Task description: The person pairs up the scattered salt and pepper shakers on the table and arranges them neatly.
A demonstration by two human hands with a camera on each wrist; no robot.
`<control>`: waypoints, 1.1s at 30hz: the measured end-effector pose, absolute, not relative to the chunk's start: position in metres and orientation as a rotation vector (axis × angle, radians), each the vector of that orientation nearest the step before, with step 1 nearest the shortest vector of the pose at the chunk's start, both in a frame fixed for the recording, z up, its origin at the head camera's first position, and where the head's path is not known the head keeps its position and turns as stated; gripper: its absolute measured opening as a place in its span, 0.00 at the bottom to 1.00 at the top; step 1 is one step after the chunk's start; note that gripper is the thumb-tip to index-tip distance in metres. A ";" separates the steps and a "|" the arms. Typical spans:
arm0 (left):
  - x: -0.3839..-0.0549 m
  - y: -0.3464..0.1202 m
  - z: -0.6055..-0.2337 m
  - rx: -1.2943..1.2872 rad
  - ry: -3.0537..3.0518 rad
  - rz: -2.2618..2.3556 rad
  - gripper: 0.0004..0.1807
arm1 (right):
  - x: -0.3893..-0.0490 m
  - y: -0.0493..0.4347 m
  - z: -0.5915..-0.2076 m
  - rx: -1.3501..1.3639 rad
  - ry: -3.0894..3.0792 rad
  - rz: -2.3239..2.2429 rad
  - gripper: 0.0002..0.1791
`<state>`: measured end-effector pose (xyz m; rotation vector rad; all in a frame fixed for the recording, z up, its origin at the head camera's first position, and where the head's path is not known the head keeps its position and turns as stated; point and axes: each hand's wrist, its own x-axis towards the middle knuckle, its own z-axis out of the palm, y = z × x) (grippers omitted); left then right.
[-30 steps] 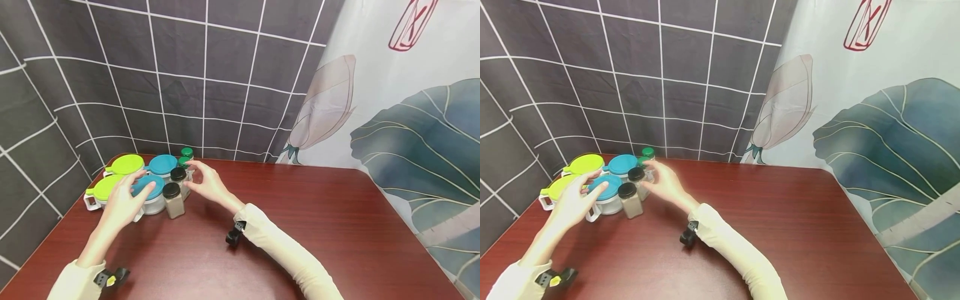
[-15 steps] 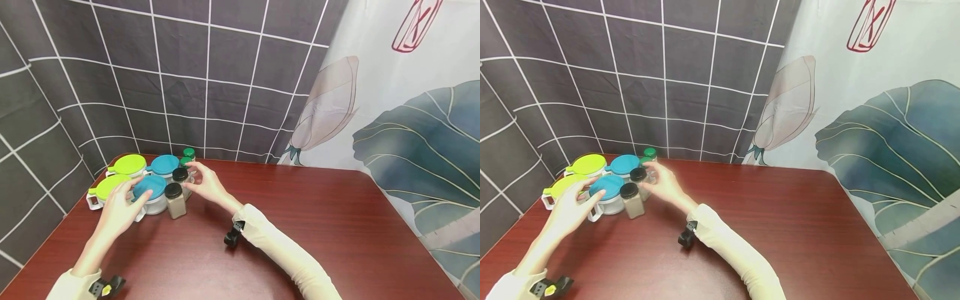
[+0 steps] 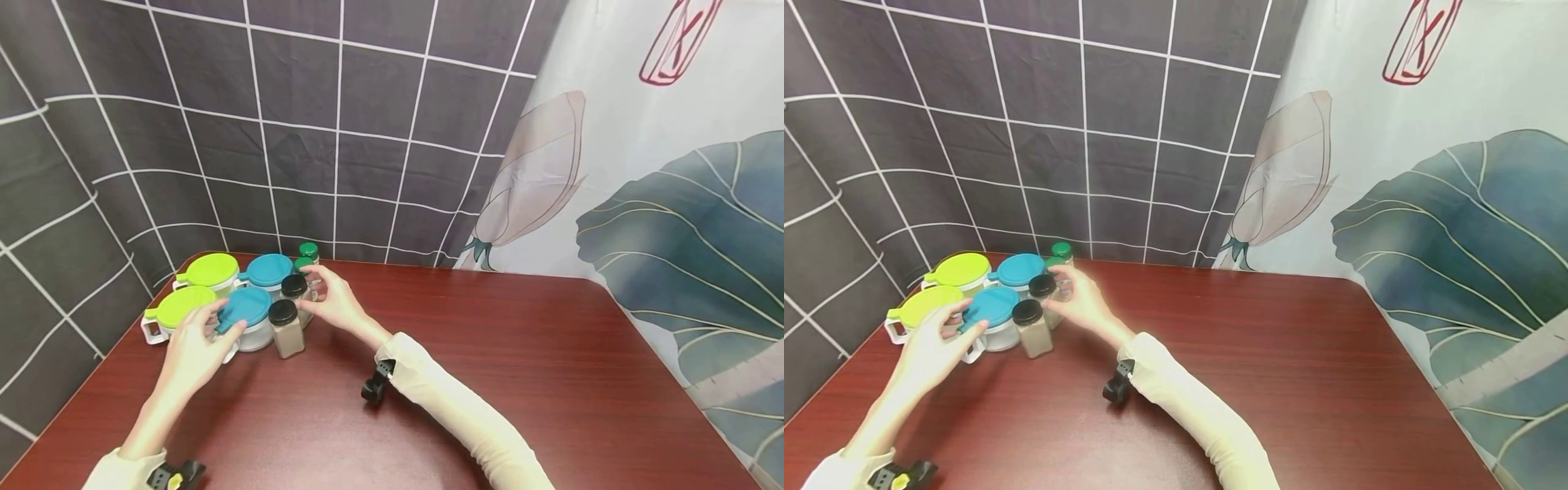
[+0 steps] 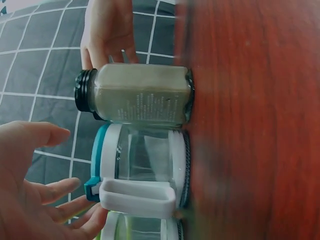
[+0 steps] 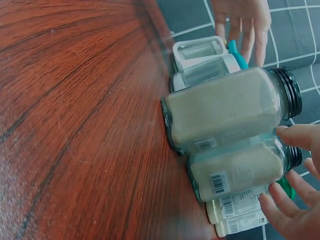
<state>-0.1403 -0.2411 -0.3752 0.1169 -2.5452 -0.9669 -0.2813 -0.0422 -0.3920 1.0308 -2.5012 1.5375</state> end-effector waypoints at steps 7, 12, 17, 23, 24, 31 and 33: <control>-0.137 -0.246 -0.383 0.133 -2.548 -0.916 0.29 | -0.280 -0.044 -0.392 1.023 -2.510 1.542 0.32; -0.136 -0.248 -0.385 0.143 -2.555 -0.922 0.29 | -0.281 -0.045 -0.394 1.010 -2.530 1.541 0.31; -0.137 -0.248 -0.386 0.166 -2.555 -0.926 0.30 | -0.282 -0.046 -0.395 1.008 -2.539 1.544 0.30; -0.138 -0.249 -0.387 0.197 -2.550 -0.941 0.31 | -0.282 -0.045 -0.395 1.031 -2.527 1.536 0.30; -0.138 -0.250 -0.387 0.203 -2.558 -0.955 0.31 | -0.282 -0.046 -0.395 1.034 -2.519 1.546 0.29; -0.138 -0.254 -0.388 0.231 -2.628 -1.014 0.31 | -0.283 -0.046 -0.397 1.045 -2.510 1.595 0.29; -0.138 -0.256 -0.389 0.215 -2.626 -1.006 0.31 | -0.283 -0.046 -0.398 1.057 -2.511 1.595 0.29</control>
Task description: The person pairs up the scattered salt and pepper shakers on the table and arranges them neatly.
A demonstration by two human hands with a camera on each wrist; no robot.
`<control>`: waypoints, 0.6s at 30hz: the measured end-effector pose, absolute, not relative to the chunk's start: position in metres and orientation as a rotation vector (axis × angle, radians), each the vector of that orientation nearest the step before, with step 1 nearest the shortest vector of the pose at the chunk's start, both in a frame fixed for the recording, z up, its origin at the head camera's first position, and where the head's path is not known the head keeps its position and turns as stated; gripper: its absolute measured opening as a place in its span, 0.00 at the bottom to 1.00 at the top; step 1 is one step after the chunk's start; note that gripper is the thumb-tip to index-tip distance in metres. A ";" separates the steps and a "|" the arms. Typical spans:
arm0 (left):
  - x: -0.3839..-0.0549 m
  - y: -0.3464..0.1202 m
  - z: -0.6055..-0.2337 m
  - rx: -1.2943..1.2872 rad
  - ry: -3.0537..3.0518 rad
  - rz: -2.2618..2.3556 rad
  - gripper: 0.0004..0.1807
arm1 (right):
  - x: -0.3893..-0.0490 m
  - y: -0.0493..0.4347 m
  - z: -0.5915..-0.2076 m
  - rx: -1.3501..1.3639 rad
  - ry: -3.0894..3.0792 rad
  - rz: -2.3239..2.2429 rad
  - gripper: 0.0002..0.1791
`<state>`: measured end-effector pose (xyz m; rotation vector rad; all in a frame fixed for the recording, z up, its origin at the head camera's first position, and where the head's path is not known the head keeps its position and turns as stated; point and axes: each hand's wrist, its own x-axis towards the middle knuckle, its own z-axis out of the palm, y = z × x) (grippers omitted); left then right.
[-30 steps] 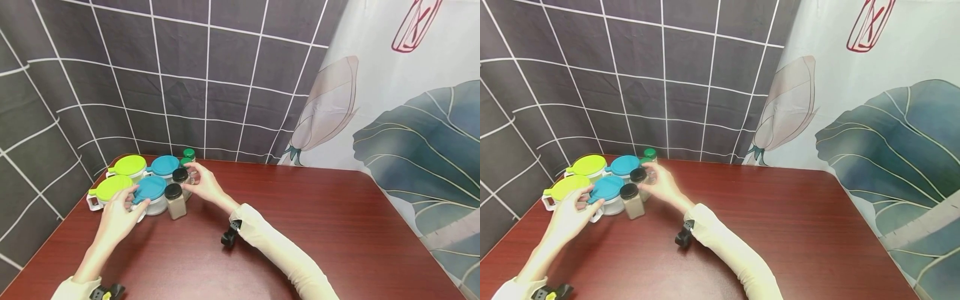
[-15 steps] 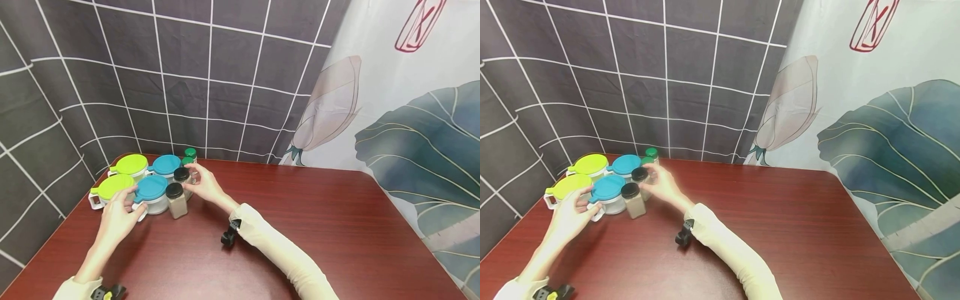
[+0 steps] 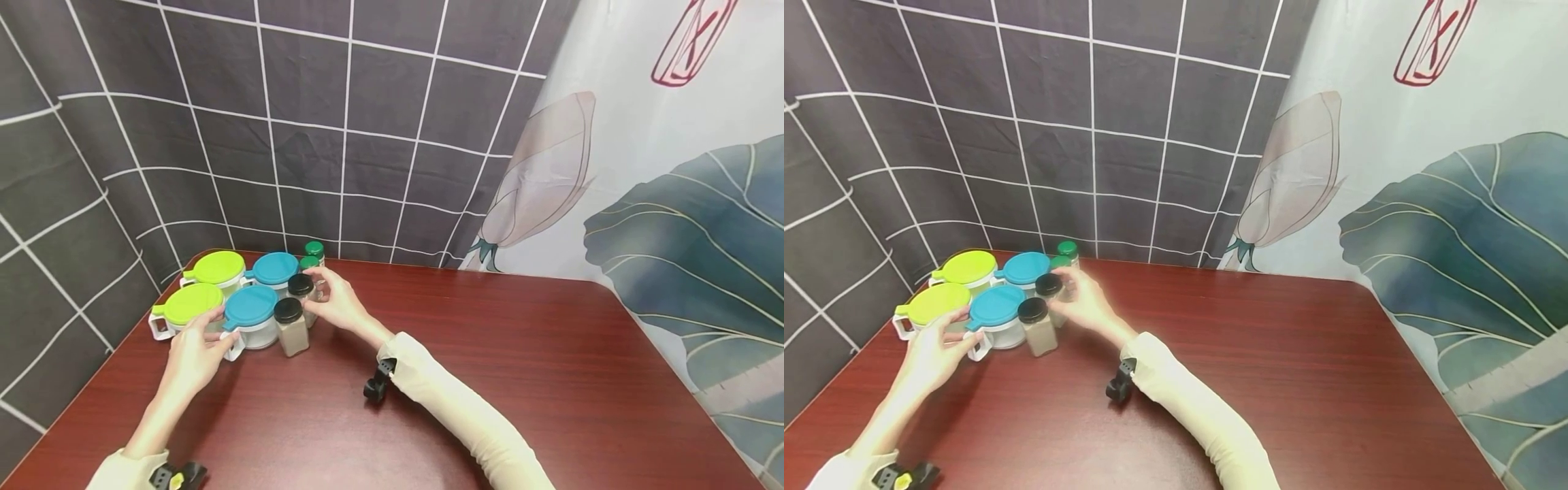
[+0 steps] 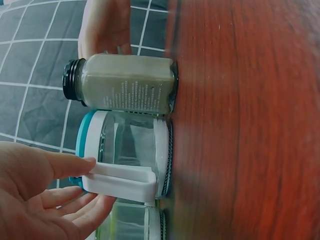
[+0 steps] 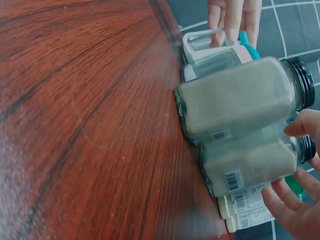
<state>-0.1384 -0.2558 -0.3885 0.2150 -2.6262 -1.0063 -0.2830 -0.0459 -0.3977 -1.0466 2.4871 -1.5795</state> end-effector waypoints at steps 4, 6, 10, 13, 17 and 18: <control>-0.138 -0.257 -0.388 0.175 -2.622 -0.998 0.30 | -0.283 -0.043 -0.398 -1.071 2.503 -1.550 0.30; -0.137 -0.258 -0.388 0.158 -2.628 -1.001 0.30 | -0.284 -0.041 -0.398 -1.076 2.506 -1.548 0.30; -0.137 -0.260 -0.389 0.154 -2.657 -1.037 0.29 | -0.284 -0.038 -0.400 -1.070 2.508 -1.564 0.30; -0.137 -0.260 -0.390 0.186 -2.672 -1.060 0.29 | -0.285 -0.038 -0.400 -1.059 2.496 -1.571 0.31; -0.137 -0.261 -0.392 0.274 -2.685 -1.092 0.32 | -0.285 -0.040 -0.399 -1.031 2.481 -1.568 0.32; -0.138 -0.262 -0.393 0.298 -2.689 -1.103 0.33 | -0.284 -0.040 -0.398 -1.025 2.479 -1.564 0.32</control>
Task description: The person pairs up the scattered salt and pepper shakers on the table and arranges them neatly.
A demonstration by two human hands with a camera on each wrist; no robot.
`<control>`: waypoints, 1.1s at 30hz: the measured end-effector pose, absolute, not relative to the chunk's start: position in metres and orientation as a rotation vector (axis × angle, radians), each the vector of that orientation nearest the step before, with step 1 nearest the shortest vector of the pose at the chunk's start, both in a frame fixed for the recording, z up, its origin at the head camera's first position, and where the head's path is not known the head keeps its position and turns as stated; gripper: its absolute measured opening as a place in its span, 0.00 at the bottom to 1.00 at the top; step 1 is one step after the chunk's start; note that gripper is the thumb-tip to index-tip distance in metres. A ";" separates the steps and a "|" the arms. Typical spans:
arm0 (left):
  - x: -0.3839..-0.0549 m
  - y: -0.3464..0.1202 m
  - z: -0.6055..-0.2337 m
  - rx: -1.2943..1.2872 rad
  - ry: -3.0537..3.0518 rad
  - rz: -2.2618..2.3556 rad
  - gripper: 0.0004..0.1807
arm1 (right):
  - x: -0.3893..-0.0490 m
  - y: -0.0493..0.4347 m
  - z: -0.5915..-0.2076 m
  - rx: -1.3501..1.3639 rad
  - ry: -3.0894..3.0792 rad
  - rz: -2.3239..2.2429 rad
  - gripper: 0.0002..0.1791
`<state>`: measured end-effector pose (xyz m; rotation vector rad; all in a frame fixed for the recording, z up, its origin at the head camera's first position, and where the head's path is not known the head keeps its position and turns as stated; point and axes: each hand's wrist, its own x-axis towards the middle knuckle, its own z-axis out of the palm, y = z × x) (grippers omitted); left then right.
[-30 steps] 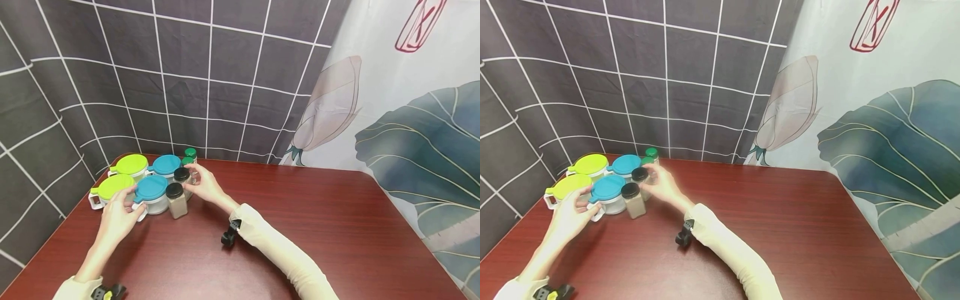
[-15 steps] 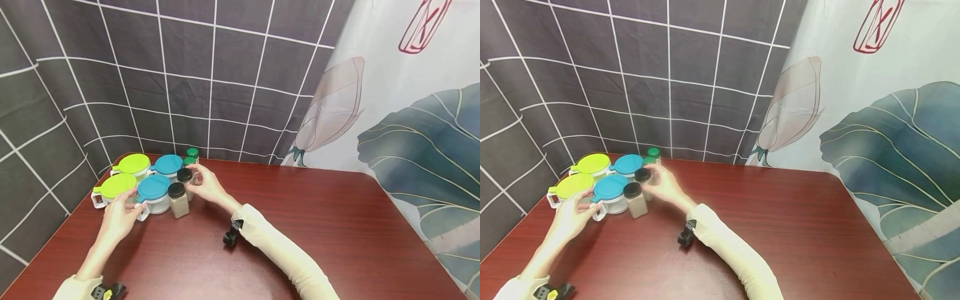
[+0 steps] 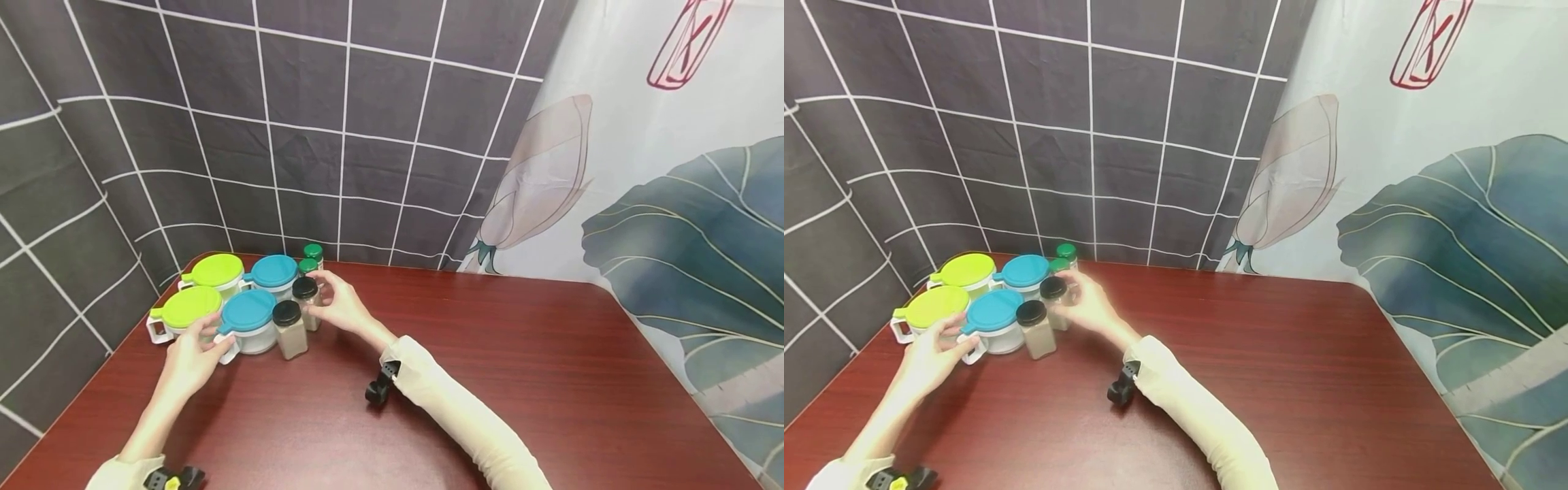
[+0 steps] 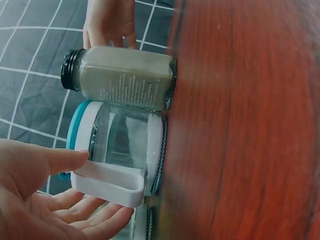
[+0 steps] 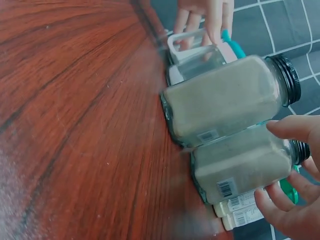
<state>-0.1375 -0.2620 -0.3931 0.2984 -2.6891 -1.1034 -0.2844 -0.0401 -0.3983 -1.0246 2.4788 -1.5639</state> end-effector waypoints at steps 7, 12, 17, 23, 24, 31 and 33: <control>-0.140 -0.264 -0.399 0.385 -2.703 -1.115 0.33 | -0.286 -0.041 -0.401 -1.005 2.482 -1.508 0.36; -0.140 -0.264 -0.400 0.413 -2.716 -1.122 0.33 | -0.285 -0.041 -0.403 -0.990 2.471 -1.504 0.37; -0.141 -0.264 -0.399 0.411 -2.726 -1.153 0.33 | -0.286 -0.040 -0.405 -1.002 2.466 -1.517 0.36; -0.140 -0.261 -0.399 0.419 -2.716 -1.163 0.32 | -0.286 -0.038 -0.406 -1.021 2.484 -1.504 0.35; -0.140 -0.261 -0.399 0.426 -2.714 -1.162 0.31 | -0.286 -0.037 -0.406 -1.023 2.493 -1.497 0.35; -0.141 -0.259 -0.400 0.482 -2.707 -1.167 0.29 | -0.284 -0.033 -0.406 -1.035 2.525 -1.472 0.35; -0.140 -0.257 -0.401 0.498 -2.692 -1.168 0.29 | -0.284 -0.032 -0.407 -1.036 2.519 -1.475 0.35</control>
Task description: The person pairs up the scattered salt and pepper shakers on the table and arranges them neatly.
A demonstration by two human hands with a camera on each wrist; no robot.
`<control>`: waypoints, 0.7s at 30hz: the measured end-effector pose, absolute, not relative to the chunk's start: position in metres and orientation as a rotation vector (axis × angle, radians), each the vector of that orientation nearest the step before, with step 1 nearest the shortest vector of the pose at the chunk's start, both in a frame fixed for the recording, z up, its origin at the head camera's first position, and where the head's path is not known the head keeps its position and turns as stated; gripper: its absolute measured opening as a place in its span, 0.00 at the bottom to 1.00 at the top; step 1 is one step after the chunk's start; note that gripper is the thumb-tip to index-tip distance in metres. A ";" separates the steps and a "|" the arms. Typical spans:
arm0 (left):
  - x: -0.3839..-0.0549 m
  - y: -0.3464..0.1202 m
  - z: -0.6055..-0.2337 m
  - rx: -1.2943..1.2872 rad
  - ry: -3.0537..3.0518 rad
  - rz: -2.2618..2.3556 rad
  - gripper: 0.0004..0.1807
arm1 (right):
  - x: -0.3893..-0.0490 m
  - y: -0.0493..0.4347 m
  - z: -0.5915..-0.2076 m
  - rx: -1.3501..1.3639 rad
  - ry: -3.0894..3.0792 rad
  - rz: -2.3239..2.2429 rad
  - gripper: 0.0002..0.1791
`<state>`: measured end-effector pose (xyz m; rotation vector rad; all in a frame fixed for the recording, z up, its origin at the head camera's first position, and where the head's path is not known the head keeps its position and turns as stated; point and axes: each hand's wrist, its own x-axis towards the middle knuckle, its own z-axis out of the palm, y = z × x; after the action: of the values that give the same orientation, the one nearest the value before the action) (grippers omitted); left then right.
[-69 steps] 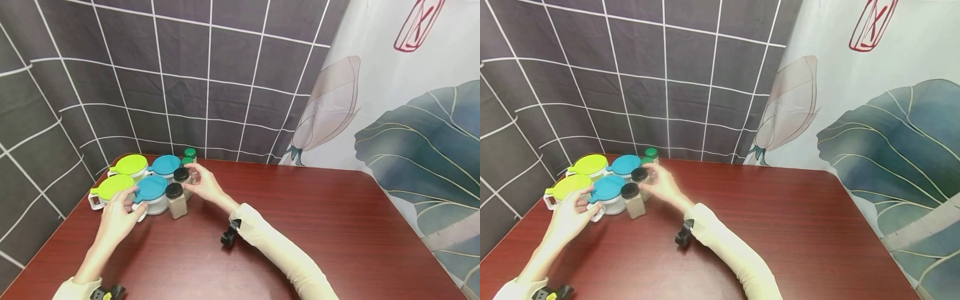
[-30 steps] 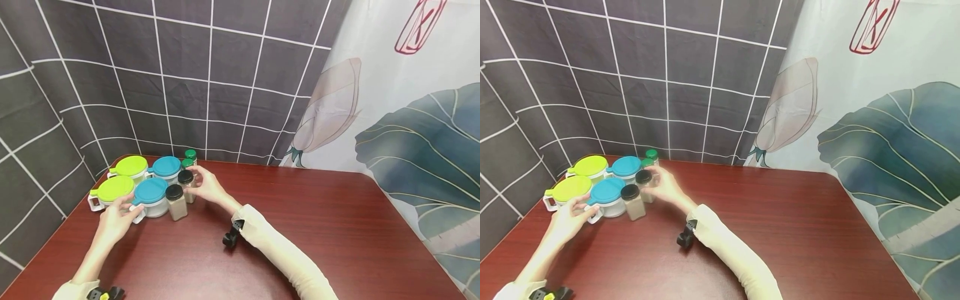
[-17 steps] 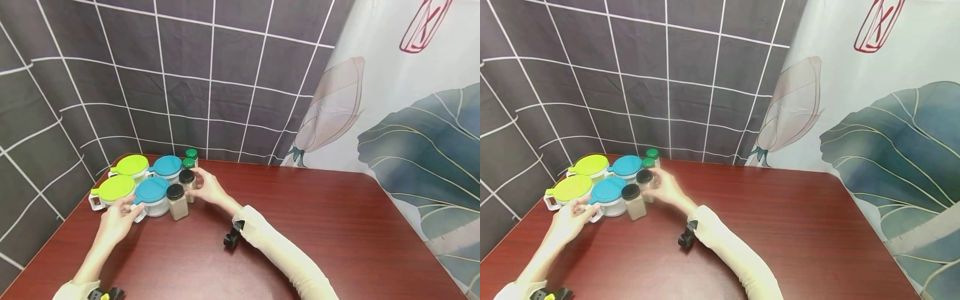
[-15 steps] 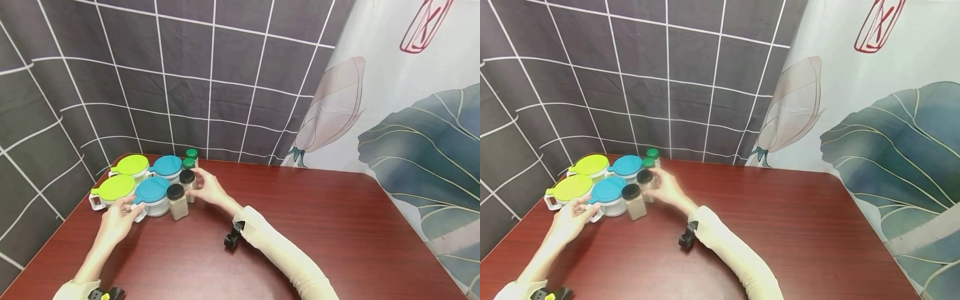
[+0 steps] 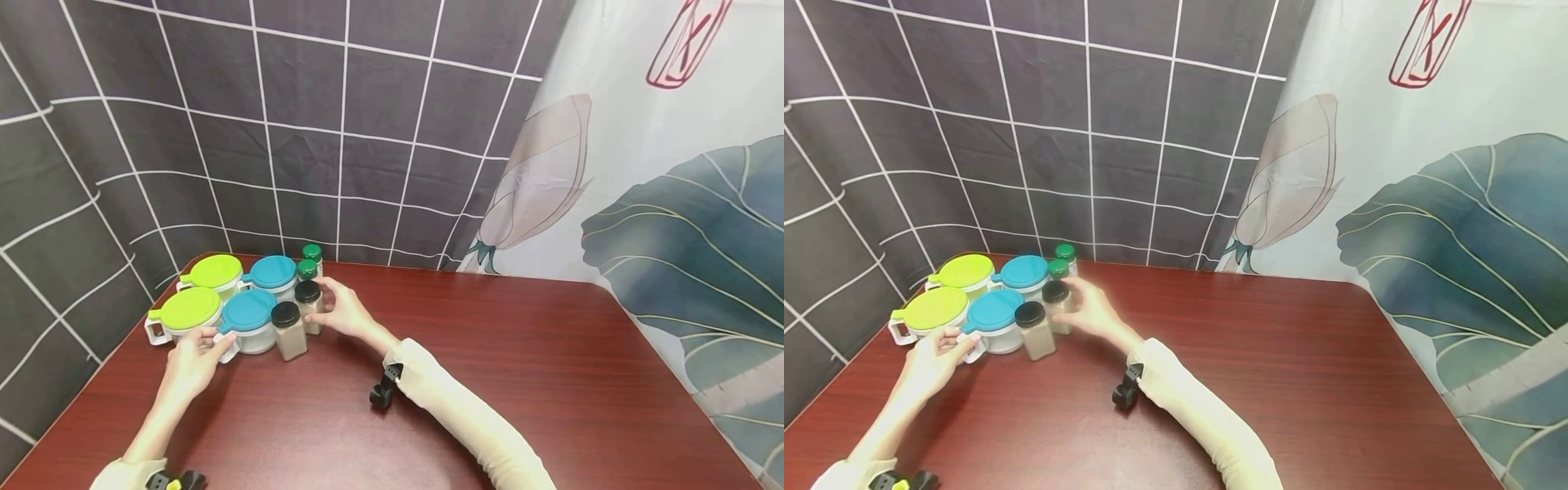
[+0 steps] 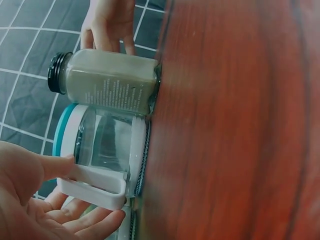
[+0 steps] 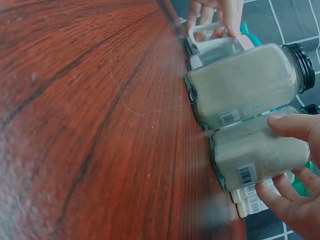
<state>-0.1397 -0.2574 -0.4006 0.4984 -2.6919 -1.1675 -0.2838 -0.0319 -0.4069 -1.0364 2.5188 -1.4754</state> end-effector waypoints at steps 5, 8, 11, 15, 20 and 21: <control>-0.137 -0.254 -0.401 0.524 -2.649 -1.172 0.28 | -0.283 -0.031 -0.408 -1.029 2.490 -1.507 0.34; -0.137 -0.254 -0.402 0.525 -2.642 -1.165 0.27 | -0.284 -0.031 -0.410 -1.034 2.483 -1.523 0.34; -0.136 -0.253 -0.401 0.529 -2.631 -1.160 0.25 | -0.284 -0.031 -0.411 -1.040 2.464 -1.548 0.34; -0.136 -0.252 -0.401 0.536 -2.621 -1.154 0.25 | -0.283 -0.031 -0.412 -1.029 2.446 -1.576 0.34; -0.136 -0.251 -0.399 0.558 -2.608 -1.141 0.24 | -0.283 -0.030 -0.412 -1.023 2.460 -1.561 0.33; -0.137 -0.250 -0.399 0.561 -2.604 -1.142 0.24 | -0.283 -0.030 -0.412 -1.022 2.462 -1.559 0.33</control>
<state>-0.1366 -0.2502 -0.3988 0.5609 -2.6038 -1.1416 -0.2829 -0.0297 -0.4120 -1.0224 2.4623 -1.5590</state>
